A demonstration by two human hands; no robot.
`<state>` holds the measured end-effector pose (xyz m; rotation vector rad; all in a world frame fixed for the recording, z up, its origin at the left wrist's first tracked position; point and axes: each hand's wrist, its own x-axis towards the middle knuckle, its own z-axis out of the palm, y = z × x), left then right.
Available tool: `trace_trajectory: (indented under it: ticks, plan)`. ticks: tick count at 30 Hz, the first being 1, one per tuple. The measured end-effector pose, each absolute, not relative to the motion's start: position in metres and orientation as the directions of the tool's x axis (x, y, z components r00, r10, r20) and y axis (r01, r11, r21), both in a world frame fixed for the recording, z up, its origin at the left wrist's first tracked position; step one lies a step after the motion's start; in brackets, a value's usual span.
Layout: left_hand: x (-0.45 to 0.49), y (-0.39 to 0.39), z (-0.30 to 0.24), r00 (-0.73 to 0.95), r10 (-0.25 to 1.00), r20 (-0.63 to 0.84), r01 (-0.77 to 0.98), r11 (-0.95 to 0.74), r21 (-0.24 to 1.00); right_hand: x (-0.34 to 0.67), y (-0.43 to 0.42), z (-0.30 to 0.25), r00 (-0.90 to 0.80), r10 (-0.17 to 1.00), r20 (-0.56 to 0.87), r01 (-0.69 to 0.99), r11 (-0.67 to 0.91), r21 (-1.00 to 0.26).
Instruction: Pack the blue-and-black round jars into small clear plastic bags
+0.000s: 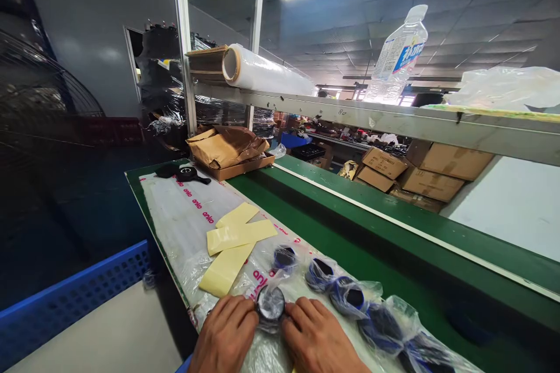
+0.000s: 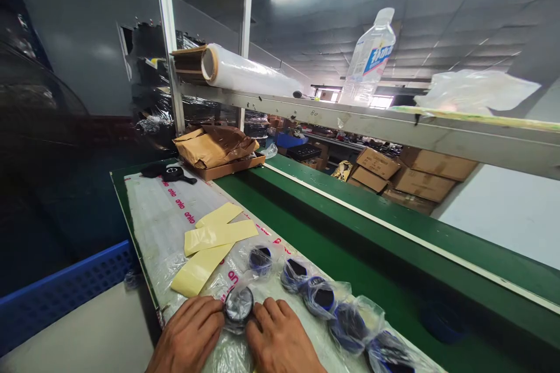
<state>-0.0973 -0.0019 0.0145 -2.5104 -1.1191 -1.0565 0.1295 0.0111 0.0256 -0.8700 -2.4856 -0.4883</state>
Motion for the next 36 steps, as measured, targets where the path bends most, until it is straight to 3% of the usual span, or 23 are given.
trace_trajectory:
  ticks: [3,5,10,13,16,20,25,27,29,33,36]
  plan:
    - [-0.094,0.0,0.015,0.486,0.612,0.625,0.74,-0.668,0.078,0.125,0.012,0.02,-0.748,0.469,0.469,0.631,0.721,0.286]
    - [-0.091,0.001,0.016,0.496,0.659,0.565,0.764,-0.64,0.075,0.119,0.012,0.017,-0.758,0.515,0.402,0.64,0.708,0.3]
    - [-0.088,0.004,0.017,0.462,0.698,0.547,0.802,-0.593,0.08,0.1,0.014,0.033,-0.716,0.673,0.183,0.697,0.674,0.245]
    - [-0.089,0.008,0.018,0.434,0.73,0.528,0.775,-0.601,0.195,0.094,0.017,0.056,-0.711,0.696,0.098,0.701,0.691,0.175]
    - [-0.088,0.011,0.019,0.408,0.786,0.464,0.749,-0.579,0.322,0.093,0.017,0.073,-0.666,0.739,0.104,0.746,0.66,0.091]
    - [-0.084,0.014,0.013,0.382,0.789,0.481,0.737,-0.574,0.357,0.096,0.013,0.078,-0.567,0.818,0.096,0.818,0.573,-0.058]
    - [-0.081,0.013,0.014,0.304,0.82,0.485,0.699,-0.538,0.472,0.102,0.013,0.097,-0.517,0.855,0.043,0.733,0.468,-0.494]
    - [-0.077,0.013,0.022,0.202,0.866,0.457,0.703,-0.453,0.548,0.107,0.02,0.107,-0.468,0.876,0.119,0.692,0.447,-0.568]
    - [-0.071,0.016,0.033,0.098,0.908,0.408,0.705,-0.353,0.615,0.112,0.031,0.112,-0.375,0.888,0.266,0.742,0.459,-0.488]
    - [-0.063,0.022,0.057,0.006,0.947,0.322,0.696,-0.236,0.679,0.122,0.047,0.106,-0.335,0.788,0.517,0.883,0.454,-0.12]
    - [-0.063,0.021,0.067,-0.002,0.963,0.271,0.656,-0.203,0.727,0.127,0.04,0.102,-0.342,0.731,0.591,0.868,0.486,-0.098]
